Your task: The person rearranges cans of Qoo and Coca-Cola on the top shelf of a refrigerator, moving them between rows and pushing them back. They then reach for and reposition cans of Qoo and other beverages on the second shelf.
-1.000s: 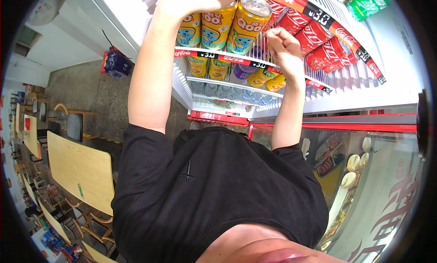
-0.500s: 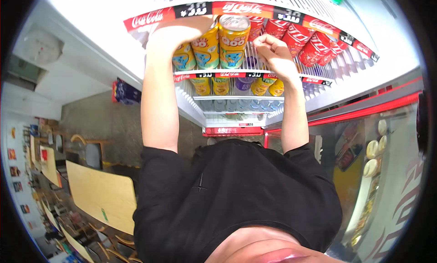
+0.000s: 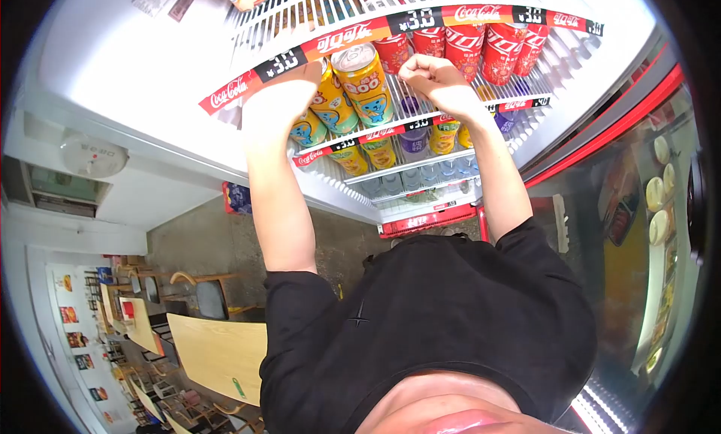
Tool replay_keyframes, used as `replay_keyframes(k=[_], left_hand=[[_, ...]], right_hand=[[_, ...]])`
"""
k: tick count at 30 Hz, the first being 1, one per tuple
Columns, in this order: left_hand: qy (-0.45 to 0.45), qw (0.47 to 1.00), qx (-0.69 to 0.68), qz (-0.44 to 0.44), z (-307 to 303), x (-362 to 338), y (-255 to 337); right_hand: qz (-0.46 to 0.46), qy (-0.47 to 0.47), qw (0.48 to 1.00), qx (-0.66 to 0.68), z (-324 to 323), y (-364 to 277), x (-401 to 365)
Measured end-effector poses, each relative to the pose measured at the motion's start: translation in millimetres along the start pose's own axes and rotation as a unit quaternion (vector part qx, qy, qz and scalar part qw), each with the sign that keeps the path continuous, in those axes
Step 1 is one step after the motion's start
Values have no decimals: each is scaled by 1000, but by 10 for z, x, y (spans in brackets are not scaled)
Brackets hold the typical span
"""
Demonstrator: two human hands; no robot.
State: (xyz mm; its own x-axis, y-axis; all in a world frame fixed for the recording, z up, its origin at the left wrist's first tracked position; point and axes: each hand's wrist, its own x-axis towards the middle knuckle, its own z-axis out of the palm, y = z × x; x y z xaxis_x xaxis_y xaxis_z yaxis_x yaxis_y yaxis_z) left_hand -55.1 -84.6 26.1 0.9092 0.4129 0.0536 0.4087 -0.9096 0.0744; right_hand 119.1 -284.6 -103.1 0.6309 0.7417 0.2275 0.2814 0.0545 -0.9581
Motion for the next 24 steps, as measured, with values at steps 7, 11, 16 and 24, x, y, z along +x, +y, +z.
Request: replay_keyframes(k=[7, 11, 16, 24], left_hand=[[280, 950, 104, 88, 231, -375, 11], [321, 944, 1, 74, 354, -429, 76], [439, 882, -30, 169, 499, -374, 6], [449, 871, -53, 193, 545, -380, -38]], right_hand=[[-4, -2, 1000, 1, 10, -8, 0], [2, 19, 1000, -14, 10, -5, -4], [3, 18, 1000, -13, 10, -2, 3], [-9, 33, 999, -26, 49, -64, -26]])
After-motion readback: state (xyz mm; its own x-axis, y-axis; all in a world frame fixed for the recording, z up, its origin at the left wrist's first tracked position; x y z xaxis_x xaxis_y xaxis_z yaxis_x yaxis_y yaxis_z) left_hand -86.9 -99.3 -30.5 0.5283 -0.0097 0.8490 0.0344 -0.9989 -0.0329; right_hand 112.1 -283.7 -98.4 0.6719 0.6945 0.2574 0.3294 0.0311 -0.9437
